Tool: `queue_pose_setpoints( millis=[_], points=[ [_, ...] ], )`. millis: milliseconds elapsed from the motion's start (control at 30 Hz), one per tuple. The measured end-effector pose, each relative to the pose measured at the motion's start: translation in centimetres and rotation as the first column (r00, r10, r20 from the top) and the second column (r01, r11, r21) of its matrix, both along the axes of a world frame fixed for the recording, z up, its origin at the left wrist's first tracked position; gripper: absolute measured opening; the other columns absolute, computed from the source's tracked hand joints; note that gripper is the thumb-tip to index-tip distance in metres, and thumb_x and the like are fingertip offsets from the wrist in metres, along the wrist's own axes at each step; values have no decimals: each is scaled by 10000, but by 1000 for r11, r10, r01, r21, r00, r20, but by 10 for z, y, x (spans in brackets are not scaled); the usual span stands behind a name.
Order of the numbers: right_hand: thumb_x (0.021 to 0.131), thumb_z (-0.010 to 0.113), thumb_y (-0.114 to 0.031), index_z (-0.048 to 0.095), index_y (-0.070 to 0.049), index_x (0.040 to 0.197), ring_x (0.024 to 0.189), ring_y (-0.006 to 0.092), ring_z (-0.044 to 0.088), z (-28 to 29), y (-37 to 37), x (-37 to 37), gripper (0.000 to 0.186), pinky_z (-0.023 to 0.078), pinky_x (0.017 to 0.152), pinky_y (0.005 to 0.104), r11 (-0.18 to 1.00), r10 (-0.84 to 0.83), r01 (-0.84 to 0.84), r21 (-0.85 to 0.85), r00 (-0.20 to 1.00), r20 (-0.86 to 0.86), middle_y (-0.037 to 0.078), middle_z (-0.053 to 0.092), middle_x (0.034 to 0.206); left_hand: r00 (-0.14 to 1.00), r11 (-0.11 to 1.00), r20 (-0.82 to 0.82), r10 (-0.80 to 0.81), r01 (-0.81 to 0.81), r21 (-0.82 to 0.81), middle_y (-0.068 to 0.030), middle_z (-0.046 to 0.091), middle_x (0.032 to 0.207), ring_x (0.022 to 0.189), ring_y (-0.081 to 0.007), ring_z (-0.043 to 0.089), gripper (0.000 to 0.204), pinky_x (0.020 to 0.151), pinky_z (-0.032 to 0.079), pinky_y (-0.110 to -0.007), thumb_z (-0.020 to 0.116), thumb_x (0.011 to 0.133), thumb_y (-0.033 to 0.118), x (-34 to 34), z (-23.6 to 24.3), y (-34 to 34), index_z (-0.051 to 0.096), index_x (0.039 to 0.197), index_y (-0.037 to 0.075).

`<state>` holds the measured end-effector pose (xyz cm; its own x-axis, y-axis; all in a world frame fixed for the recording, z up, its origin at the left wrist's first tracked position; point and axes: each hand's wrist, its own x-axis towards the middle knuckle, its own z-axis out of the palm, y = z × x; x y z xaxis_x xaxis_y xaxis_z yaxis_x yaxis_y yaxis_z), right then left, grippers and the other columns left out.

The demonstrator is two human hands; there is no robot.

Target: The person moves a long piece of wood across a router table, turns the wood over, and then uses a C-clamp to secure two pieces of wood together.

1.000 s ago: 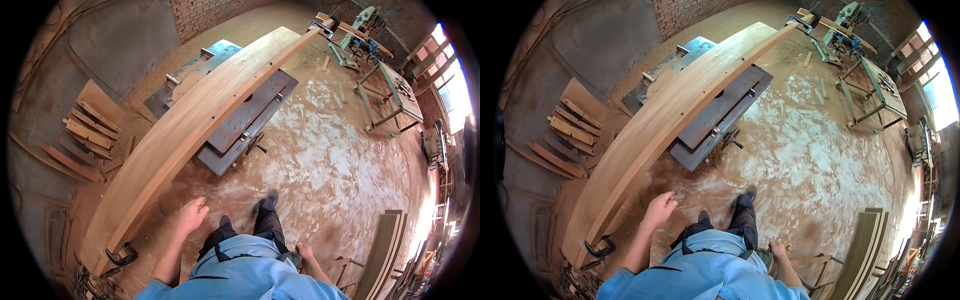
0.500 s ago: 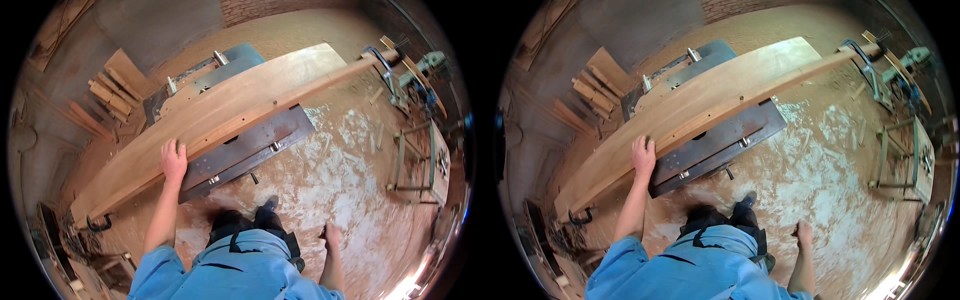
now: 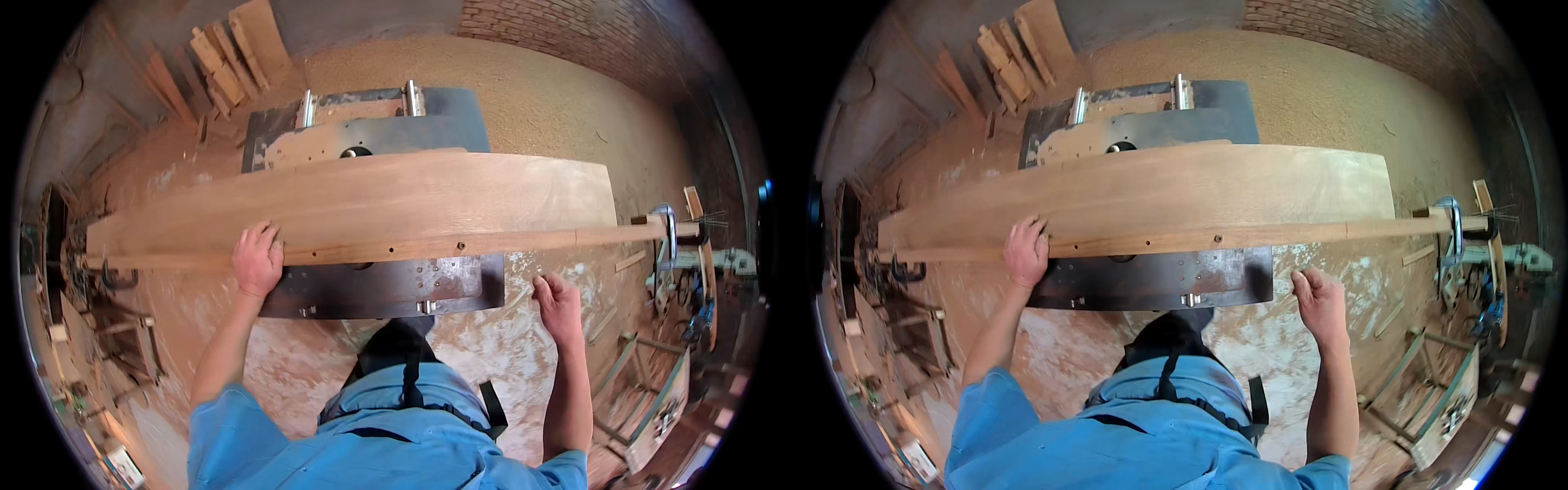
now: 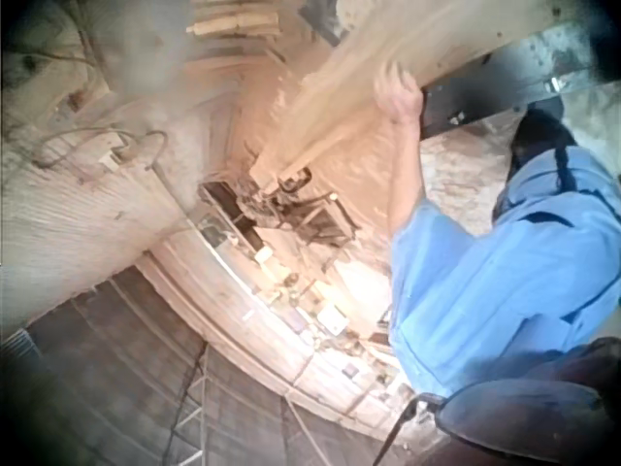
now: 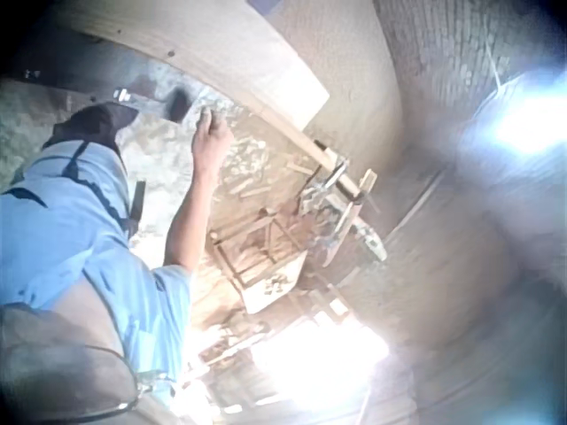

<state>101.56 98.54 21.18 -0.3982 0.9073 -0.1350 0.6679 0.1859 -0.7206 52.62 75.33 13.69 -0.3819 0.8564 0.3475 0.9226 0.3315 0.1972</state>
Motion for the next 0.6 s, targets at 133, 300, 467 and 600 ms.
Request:
queue_pose_setpoints(
  millis=[133,300,467,600],
  points=[
    [976,672,-187,665,15,867,629,293,599,16,67,-26,230,474,607,375,977,194,-199,77,979,68,187,598,720,999,999,39,11,-9,-50,-126,661,1227,1157,-341,608,321,960,497,-439,641,863,194,6,11,10,709,1154,77],
    [940,709,-213,693,6,977,910,363,643,16,152,-83,223,522,777,431,815,409,-465,347,885,224,185,665,951,997,995,36,62,-59,-75,-138,657,1227,1154,-349,606,337,960,495,-439,634,855,168,12,18,9,701,1169,67],
    [945,662,-470,691,5,1065,999,388,638,-22,230,-117,491,523,875,456,605,508,-652,457,758,409,194,690,1105,988,988,98,118,-107,-109,-158,659,1221,1157,-363,606,343,981,491,-434,645,849,127,15,25,22,694,1178,42],
    [910,598,-673,710,-1,1048,796,406,677,-43,268,-137,695,539,739,484,683,663,-728,-66,580,473,214,693,837,911,941,237,337,-335,-51,-174,681,1201,1150,-353,617,325,1011,483,-416,663,863,112,23,24,38,696,1170,10]
  ],
)
